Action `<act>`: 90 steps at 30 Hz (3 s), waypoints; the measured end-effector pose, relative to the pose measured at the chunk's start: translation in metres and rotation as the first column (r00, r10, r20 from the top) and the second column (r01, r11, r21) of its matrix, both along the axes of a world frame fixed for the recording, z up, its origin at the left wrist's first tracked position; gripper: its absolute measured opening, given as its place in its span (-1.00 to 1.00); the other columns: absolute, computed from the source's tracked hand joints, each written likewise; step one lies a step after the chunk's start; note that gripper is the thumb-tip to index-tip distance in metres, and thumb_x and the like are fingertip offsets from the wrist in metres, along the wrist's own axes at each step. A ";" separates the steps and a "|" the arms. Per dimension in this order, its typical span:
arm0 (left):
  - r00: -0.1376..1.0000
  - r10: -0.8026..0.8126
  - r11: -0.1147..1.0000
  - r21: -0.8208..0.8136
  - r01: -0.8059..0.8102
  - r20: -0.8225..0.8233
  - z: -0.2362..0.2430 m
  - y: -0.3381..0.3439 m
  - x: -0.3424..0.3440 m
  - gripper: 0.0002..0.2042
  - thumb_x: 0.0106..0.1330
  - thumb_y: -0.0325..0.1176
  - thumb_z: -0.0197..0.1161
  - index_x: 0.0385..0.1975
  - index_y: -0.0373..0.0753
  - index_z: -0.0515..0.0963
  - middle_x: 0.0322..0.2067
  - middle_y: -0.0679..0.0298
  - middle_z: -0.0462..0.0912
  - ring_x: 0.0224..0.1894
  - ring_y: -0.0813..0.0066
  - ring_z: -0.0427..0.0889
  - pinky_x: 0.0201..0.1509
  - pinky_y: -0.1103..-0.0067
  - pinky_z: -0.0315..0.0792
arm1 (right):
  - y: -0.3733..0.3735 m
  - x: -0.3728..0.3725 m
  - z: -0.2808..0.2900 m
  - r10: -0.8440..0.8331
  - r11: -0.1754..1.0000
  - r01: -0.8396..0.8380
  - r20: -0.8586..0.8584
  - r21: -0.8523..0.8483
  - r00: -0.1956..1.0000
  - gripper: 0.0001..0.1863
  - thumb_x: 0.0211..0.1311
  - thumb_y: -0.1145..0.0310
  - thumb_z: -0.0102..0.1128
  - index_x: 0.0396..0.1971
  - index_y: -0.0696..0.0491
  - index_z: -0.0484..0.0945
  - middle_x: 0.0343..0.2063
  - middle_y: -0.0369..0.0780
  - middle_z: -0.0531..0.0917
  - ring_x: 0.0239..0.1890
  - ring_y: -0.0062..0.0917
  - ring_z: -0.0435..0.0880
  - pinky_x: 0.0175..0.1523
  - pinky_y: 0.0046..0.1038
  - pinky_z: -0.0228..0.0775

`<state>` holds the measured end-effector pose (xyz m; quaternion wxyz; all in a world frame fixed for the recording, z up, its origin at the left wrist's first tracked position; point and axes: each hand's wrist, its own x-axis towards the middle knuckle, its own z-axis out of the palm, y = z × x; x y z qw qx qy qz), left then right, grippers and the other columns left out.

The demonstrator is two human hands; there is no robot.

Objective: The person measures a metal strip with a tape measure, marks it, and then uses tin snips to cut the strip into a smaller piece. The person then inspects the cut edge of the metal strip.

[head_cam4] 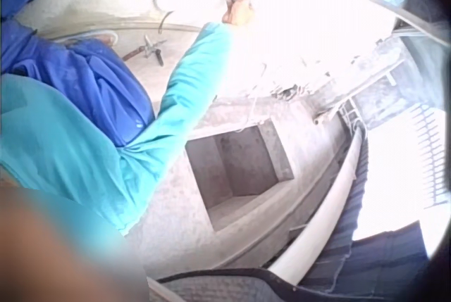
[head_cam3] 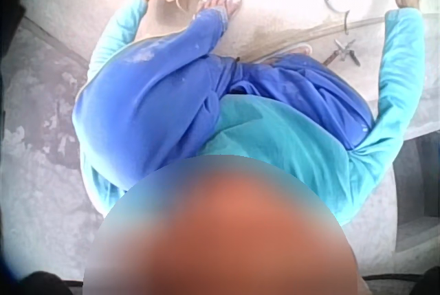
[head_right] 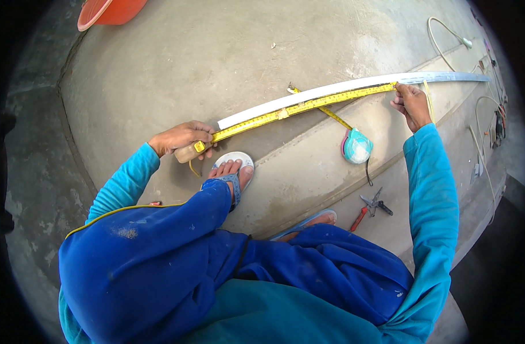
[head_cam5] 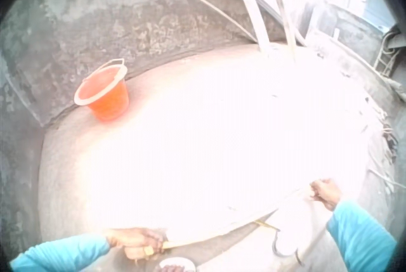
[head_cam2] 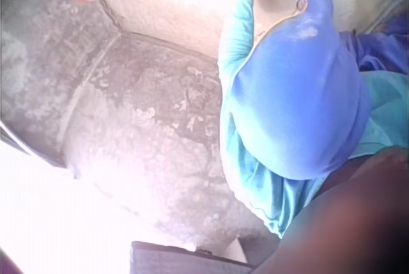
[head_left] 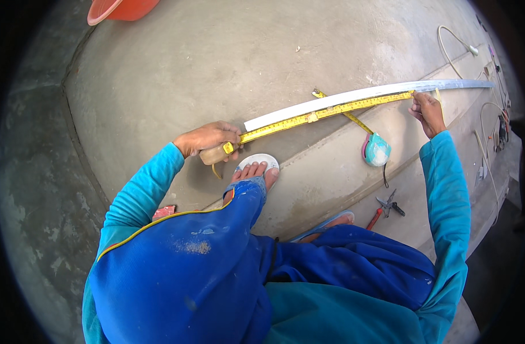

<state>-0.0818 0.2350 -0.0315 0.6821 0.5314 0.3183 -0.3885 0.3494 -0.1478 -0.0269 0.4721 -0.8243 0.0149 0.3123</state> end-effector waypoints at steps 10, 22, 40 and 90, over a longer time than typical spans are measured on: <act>0.999 0.008 1.000 0.002 -0.008 0.035 -0.001 0.001 0.002 -0.70 0.36 -0.27 0.14 -0.13 -0.41 0.56 -0.39 0.15 0.70 -0.35 0.48 0.68 -0.25 0.58 0.60 | 0.026 -0.017 -0.003 0.049 0.999 -0.049 0.018 -0.018 0.999 -0.86 0.38 0.33 0.21 -0.20 0.07 0.55 -0.43 -0.37 0.52 -0.51 -0.74 0.54 -0.31 -0.61 0.64; 0.998 0.042 0.999 0.028 -0.043 0.036 -0.017 0.003 -0.008 -0.66 0.40 -0.17 0.18 -0.11 -0.36 0.61 -0.39 0.21 0.72 -0.32 0.54 0.68 -0.23 0.62 0.55 | 0.059 -0.056 -0.007 0.162 0.987 -0.162 -0.011 -0.004 0.987 -0.84 0.33 0.36 0.23 -0.16 0.06 0.55 -0.44 -0.36 0.56 -0.51 -0.72 0.53 -0.33 -0.59 0.59; 0.992 0.116 0.992 -0.055 -0.113 0.052 -0.024 0.000 0.003 -0.76 0.29 -0.52 0.12 -0.06 -0.34 0.52 -0.23 0.19 0.72 -0.23 0.54 0.67 -0.08 0.61 0.60 | 0.056 -0.057 -0.014 0.207 0.978 -0.207 0.022 -0.034 0.978 -0.83 0.35 0.33 0.23 -0.17 0.07 0.54 -0.46 -0.35 0.56 -0.52 -0.70 0.52 -0.36 -0.58 0.53; 0.958 0.284 0.959 0.003 -0.284 -0.049 -0.032 -0.012 0.005 -0.91 0.33 -0.42 0.38 -0.28 -0.27 0.64 -0.34 0.21 0.77 -0.31 0.53 0.70 -0.23 0.58 0.57 | 0.044 -0.056 -0.027 0.266 0.963 -0.261 0.075 -0.066 0.961 -0.80 0.36 0.32 0.25 -0.18 0.13 0.52 -0.47 -0.28 0.59 -0.52 -0.65 0.54 -0.37 -0.57 0.50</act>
